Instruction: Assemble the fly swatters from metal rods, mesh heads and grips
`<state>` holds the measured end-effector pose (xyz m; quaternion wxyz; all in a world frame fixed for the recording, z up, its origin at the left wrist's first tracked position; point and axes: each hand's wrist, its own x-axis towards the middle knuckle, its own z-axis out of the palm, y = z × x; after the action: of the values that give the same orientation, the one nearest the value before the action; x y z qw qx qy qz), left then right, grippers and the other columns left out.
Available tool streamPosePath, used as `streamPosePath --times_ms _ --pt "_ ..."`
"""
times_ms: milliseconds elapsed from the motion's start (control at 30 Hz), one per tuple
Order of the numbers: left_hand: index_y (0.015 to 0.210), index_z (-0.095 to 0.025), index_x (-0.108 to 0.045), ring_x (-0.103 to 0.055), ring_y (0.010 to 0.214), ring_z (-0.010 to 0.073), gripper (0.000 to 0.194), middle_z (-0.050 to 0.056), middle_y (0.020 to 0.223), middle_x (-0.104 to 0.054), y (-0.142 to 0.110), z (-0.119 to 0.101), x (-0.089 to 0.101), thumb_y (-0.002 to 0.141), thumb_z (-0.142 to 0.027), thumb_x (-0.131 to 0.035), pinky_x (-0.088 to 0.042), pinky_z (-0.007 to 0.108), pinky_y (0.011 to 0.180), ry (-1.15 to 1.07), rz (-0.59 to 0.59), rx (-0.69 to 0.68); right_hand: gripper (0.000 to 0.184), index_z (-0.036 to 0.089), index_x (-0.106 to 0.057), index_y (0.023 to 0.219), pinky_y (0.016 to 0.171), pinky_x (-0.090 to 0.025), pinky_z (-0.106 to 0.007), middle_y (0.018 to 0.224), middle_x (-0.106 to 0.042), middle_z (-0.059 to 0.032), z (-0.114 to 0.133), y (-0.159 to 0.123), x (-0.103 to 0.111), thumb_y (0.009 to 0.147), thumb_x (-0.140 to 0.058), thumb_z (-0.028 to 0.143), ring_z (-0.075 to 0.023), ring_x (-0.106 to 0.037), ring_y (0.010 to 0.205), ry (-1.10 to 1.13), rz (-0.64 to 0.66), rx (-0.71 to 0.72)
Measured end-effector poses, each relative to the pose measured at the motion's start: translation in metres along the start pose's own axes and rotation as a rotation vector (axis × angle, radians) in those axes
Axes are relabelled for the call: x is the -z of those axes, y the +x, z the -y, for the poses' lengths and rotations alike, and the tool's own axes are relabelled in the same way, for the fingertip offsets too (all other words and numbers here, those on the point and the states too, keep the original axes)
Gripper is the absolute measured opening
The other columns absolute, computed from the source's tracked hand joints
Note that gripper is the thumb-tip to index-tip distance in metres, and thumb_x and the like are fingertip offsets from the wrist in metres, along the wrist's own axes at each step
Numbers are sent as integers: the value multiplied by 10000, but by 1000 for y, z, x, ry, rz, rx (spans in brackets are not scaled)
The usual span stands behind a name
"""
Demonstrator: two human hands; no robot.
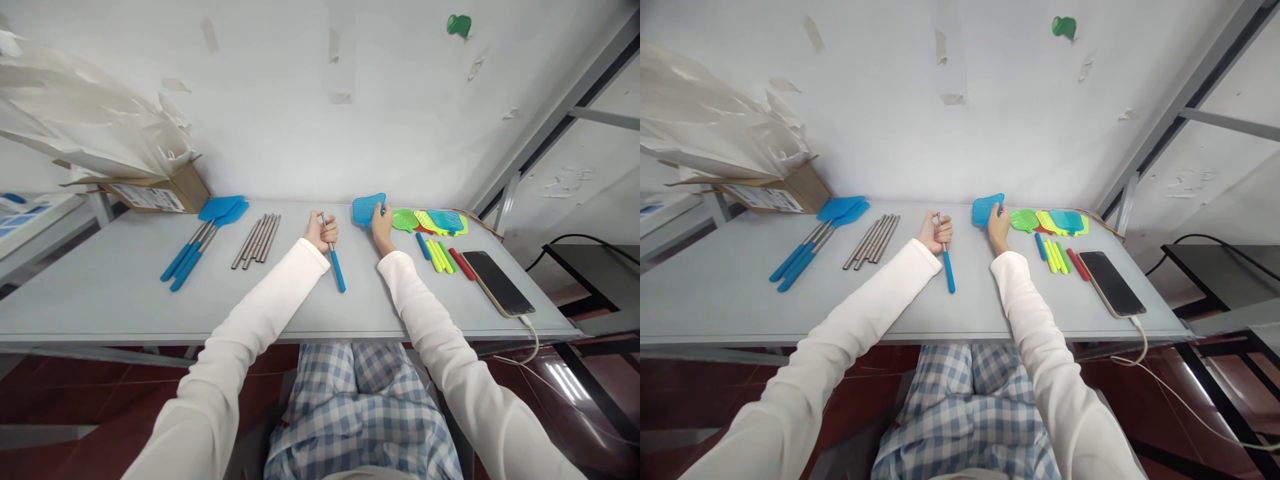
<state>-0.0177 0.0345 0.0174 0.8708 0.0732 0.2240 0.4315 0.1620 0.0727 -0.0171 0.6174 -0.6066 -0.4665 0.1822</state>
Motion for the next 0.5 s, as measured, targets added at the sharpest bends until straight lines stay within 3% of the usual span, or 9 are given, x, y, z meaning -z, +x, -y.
streamPosePath --times_ms 100,200,333,500 --pt "720 -176 -485 -135 285 46 288 -127 449 -104 1 2 -1 908 -375 -393 -46 147 272 -52 -40 8 293 244 -338 685 717 -342 -283 646 -368 56 0 0 0 960 -410 315 -146 -373 651 -3 -2 -3" --pt "800 -164 -507 -158 273 55 178 -129 447 -129 1 5 -4 869 -291 -403 -62 157 265 -89 -74 7 293 241 -347 683 724 -357 -284 645 -375 56 0 0 -1 960 -415 306 -145 -380 651 -4 -1 -10" --pt "806 -159 -505 -152 266 56 106 -124 443 -147 0 10 -7 796 -185 -403 -65 165 267 -94 -116 -27 293 242 -344 681 725 -364 -282 647 -378 55 0 1 -2 958 -415 306 -145 -385 657 6 -6 -6" --pt "748 -162 -495 -148 268 48 121 -121 440 -137 1 15 -7 792 -170 -383 -55 157 276 -86 -125 -69 302 244 -334 680 722 -370 -285 644 -369 55 -1 2 -2 961 -406 328 -141 -380 647 7 -15 3"
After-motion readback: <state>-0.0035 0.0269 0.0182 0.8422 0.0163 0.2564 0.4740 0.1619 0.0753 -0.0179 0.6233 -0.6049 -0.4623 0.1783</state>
